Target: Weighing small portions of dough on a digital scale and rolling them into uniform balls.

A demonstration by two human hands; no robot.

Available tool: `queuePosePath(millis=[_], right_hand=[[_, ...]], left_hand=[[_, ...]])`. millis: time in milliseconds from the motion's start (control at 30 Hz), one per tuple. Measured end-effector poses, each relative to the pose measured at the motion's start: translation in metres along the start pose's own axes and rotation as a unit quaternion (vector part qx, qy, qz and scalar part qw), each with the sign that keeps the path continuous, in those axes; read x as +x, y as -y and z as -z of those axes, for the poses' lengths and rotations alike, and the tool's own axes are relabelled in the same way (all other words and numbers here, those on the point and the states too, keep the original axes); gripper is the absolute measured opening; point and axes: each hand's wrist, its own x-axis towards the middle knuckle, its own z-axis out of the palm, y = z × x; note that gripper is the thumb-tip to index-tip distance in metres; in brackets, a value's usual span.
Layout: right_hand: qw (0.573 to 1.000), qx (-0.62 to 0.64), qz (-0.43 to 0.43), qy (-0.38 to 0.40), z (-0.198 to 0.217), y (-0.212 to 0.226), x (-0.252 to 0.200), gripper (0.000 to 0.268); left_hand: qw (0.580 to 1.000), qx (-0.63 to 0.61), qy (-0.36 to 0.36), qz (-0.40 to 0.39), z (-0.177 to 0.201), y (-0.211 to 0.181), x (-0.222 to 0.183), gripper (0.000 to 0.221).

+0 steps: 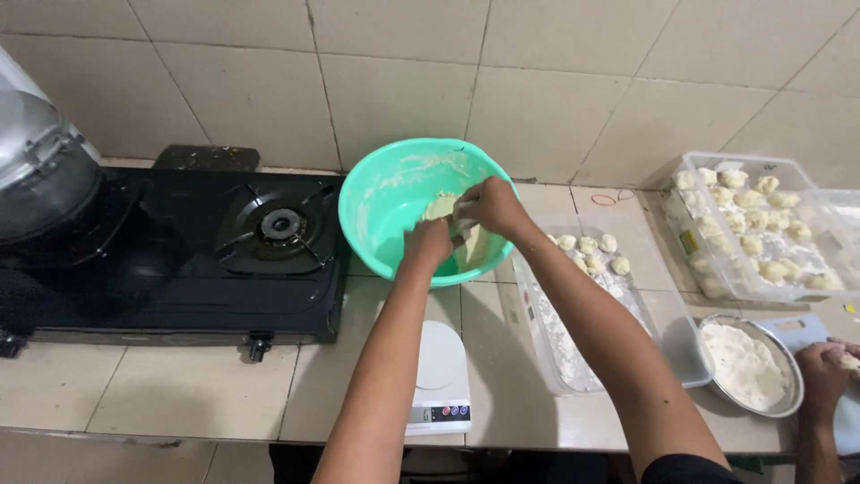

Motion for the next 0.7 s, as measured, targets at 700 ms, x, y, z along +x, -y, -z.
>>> queuePosePath(millis=[700], right_hand=[[0.932,0.359,0.019,-0.056,0.119,0.113,-0.156,0.073]], left_hand=[[0.899,-0.433,0.037,-0.057,0.104,-0.046,-0.087,0.064]])
